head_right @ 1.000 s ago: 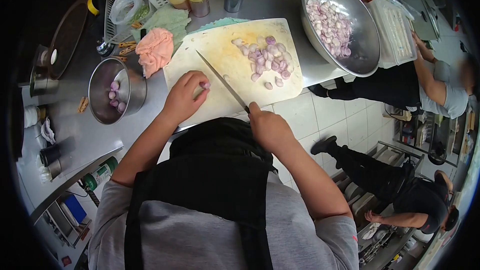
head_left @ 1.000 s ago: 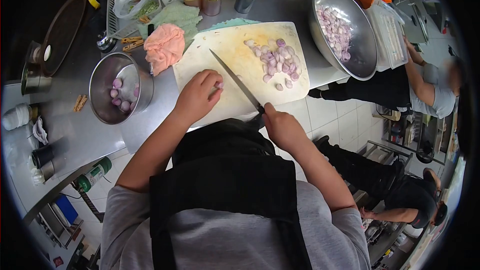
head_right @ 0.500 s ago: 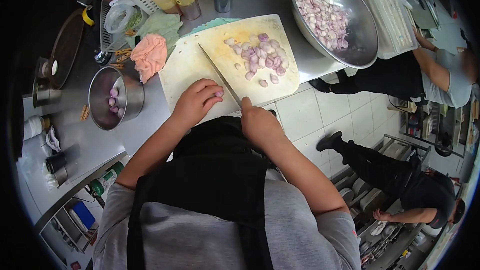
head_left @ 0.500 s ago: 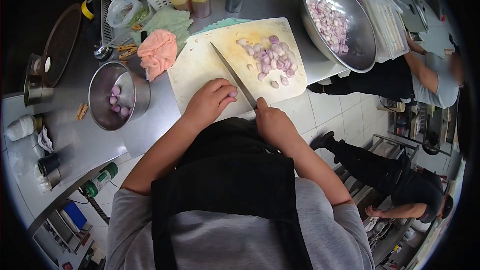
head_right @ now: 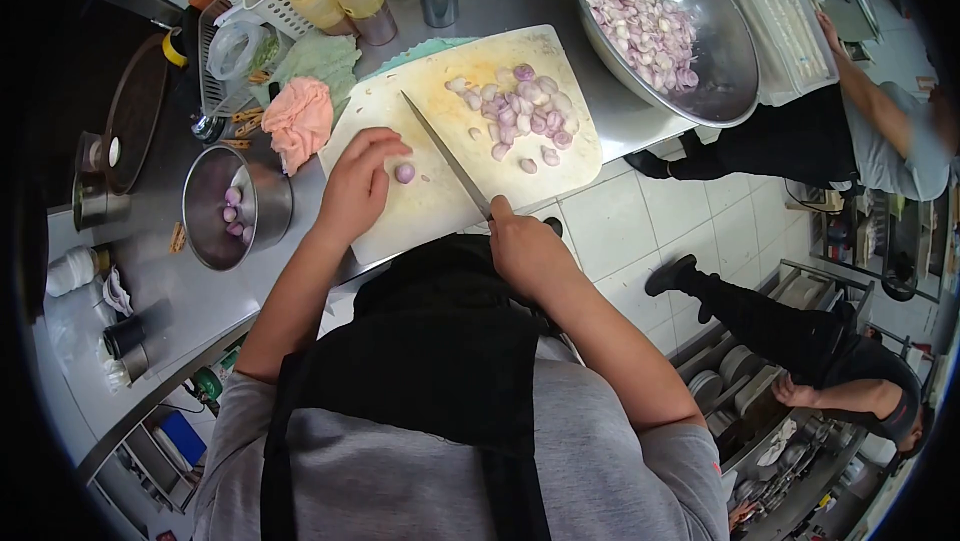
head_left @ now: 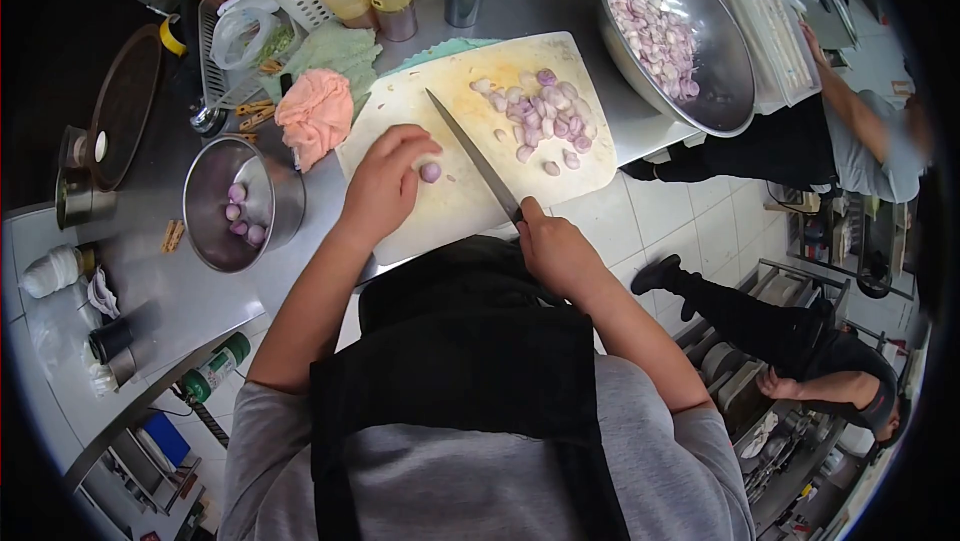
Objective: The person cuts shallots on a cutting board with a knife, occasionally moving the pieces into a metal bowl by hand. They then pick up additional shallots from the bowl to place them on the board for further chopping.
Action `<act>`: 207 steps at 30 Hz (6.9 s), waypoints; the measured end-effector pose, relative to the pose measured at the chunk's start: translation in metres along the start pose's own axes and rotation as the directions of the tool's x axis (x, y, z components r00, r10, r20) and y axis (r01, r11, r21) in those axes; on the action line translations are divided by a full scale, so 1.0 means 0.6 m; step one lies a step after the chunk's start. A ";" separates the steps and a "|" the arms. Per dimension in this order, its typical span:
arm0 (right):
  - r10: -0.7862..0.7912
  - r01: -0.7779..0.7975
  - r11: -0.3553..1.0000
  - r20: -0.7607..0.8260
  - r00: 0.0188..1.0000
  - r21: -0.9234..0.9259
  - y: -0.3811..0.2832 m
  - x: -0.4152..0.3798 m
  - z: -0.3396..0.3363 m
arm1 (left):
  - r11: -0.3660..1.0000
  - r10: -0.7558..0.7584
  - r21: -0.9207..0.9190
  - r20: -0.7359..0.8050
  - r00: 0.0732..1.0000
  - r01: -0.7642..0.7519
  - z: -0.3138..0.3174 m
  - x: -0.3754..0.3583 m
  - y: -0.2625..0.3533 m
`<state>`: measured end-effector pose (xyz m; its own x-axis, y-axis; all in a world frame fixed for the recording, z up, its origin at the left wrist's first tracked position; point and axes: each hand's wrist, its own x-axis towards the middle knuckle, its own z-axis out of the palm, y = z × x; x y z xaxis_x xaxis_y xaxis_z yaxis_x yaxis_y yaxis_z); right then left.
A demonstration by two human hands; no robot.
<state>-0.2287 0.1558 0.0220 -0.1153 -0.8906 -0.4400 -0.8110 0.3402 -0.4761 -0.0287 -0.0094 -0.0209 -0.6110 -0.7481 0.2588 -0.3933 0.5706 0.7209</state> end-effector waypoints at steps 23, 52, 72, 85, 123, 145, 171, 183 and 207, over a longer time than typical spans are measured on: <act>0.091 -0.080 0.983 0.061 0.994 -0.166 -0.020 -0.016 -0.010 | 0.976 0.200 -0.142 0.254 0.946 -0.168 0.081 -0.015 0.022; 0.001 -0.010 0.976 -0.042 0.999 -0.217 -0.039 0.023 0.006 | 0.954 0.296 -0.128 0.232 0.927 -0.273 0.083 -0.015 0.005; 0.037 -0.040 0.988 -0.018 0.999 -0.151 -0.038 0.047 0.022 | 0.937 0.348 -0.089 0.200 0.916 -0.336 0.084 -0.022 0.000; 0.010 -0.016 0.995 -0.068 0.998 -0.095 -0.019 0.030 -0.050 | 0.979 0.205 -0.024 0.211 0.956 -0.205 0.095 -0.039 0.054; 0.053 -0.055 0.997 -0.035 0.998 -0.057 -0.037 0.036 0.016 | 0.900 0.431 -0.027 0.209 0.878 -0.436 0.084 -0.028 0.020; 0.037 -0.037 0.999 0.010 0.999 0.025 -0.055 -0.003 -0.034 | 0.890 0.454 -0.029 0.173 0.874 -0.456 0.085 -0.031 0.016; 0.001 0.005 0.999 -0.137 0.991 0.043 -0.026 0.081 0.000 | 0.895 0.435 0.025 0.168 0.885 -0.445 0.090 -0.036 0.015; -0.105 0.097 0.993 -0.122 0.987 -0.070 -0.015 0.021 -0.012 | 0.963 0.207 0.236 -0.355 0.912 -0.127 -0.127 -0.040 0.055; -0.150 0.122 0.971 -0.123 0.981 -0.207 0.053 0.012 -0.030 | 0.778 -0.589 0.470 0.315 0.744 0.417 -0.280 -0.070 -0.135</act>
<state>-0.2658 0.1546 0.0174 -0.0622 -0.9618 -0.2666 -0.9200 0.1588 -0.3583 0.1441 -0.0811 0.0175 -0.4395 -0.7863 -0.4343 -0.8836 0.2915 0.3664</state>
